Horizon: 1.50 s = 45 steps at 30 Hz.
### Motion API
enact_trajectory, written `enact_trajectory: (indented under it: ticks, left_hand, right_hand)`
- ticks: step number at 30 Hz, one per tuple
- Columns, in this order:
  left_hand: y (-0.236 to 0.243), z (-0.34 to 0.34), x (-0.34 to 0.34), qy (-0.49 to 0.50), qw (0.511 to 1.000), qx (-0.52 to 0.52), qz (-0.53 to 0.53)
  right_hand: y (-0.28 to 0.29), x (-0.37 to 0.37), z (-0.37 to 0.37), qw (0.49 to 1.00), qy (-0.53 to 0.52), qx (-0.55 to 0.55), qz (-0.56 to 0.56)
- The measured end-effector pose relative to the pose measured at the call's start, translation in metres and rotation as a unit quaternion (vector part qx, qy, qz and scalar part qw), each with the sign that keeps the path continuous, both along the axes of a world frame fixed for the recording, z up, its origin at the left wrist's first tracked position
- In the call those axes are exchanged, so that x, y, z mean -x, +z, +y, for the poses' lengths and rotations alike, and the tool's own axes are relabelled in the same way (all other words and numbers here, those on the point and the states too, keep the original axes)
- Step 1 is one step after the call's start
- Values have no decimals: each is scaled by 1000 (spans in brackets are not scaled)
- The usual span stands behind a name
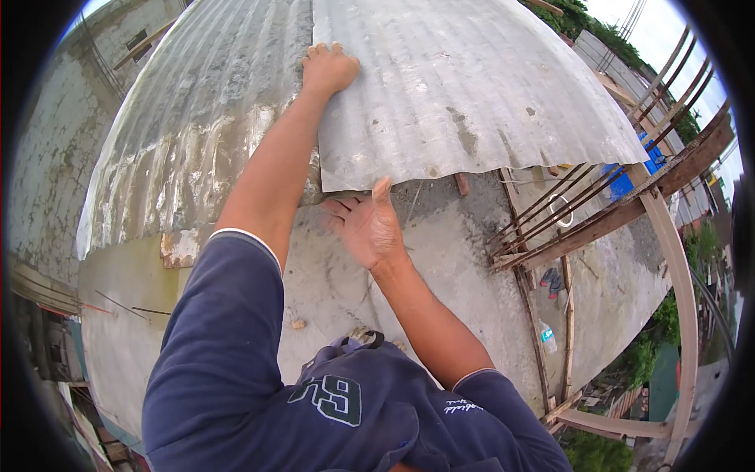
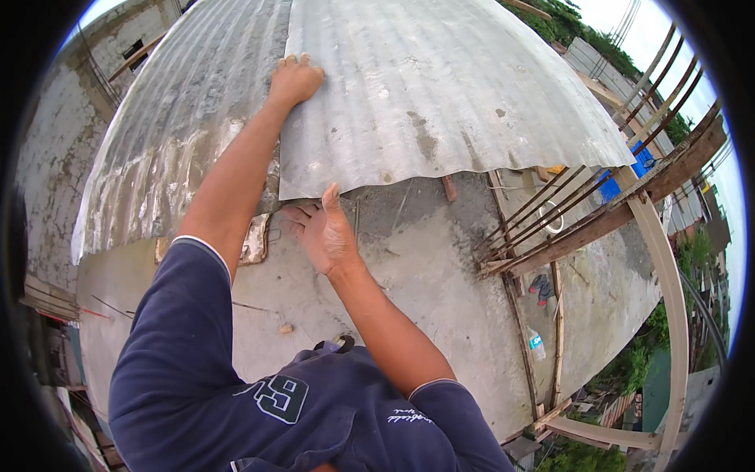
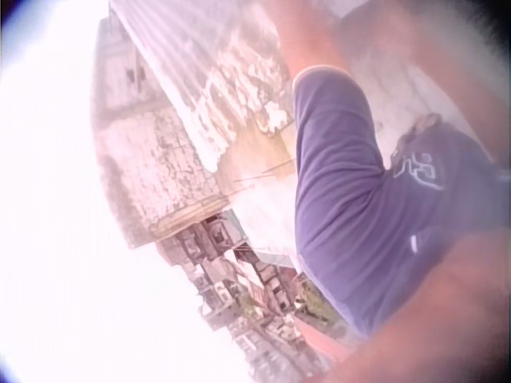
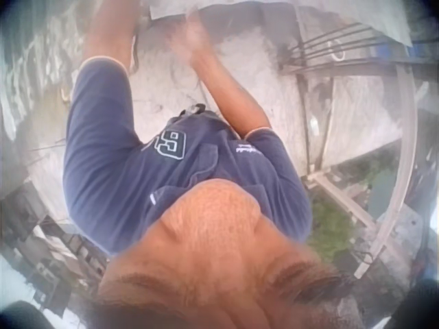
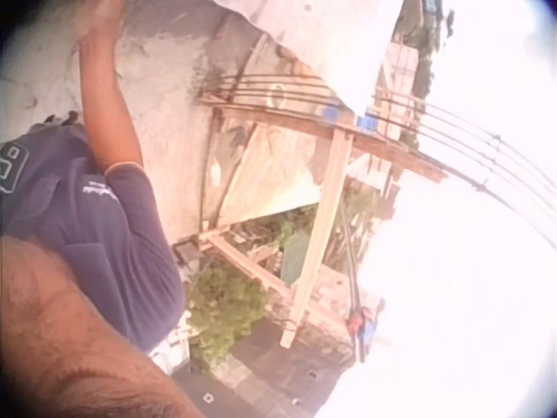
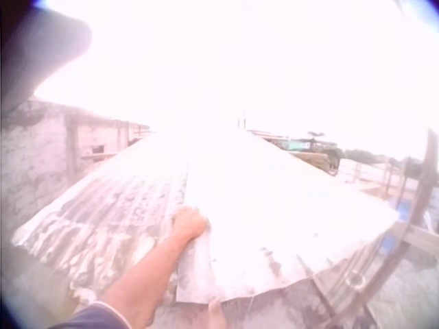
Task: The person lifts a corrugated roofing sheet onto a wooden frame, aligns it with an adjacent sheet by hand, and secures it by hammering a nail into the sheet.
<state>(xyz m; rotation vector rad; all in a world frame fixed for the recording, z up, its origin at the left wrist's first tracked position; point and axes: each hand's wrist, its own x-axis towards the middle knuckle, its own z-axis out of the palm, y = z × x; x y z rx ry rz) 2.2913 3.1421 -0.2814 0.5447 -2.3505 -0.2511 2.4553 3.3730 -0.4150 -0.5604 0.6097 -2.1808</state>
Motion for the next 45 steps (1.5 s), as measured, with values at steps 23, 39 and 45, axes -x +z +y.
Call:
enact_trajectory:
  ticks: [23,39,45]
  left_hand:
    - [-2,-9,-26,-27,996,-74,-47]
    - [-13,2,-12,-25,999,-18,-33]
    - [-4,-3,-9,-13,1000,-4,-28]
  right_hand:
    - [20,-19,-54,905,-368,-189,93]
    - [30,-25,-24,950,-252,-182,33]
    - [73,-24,53,843,44,-446,296]
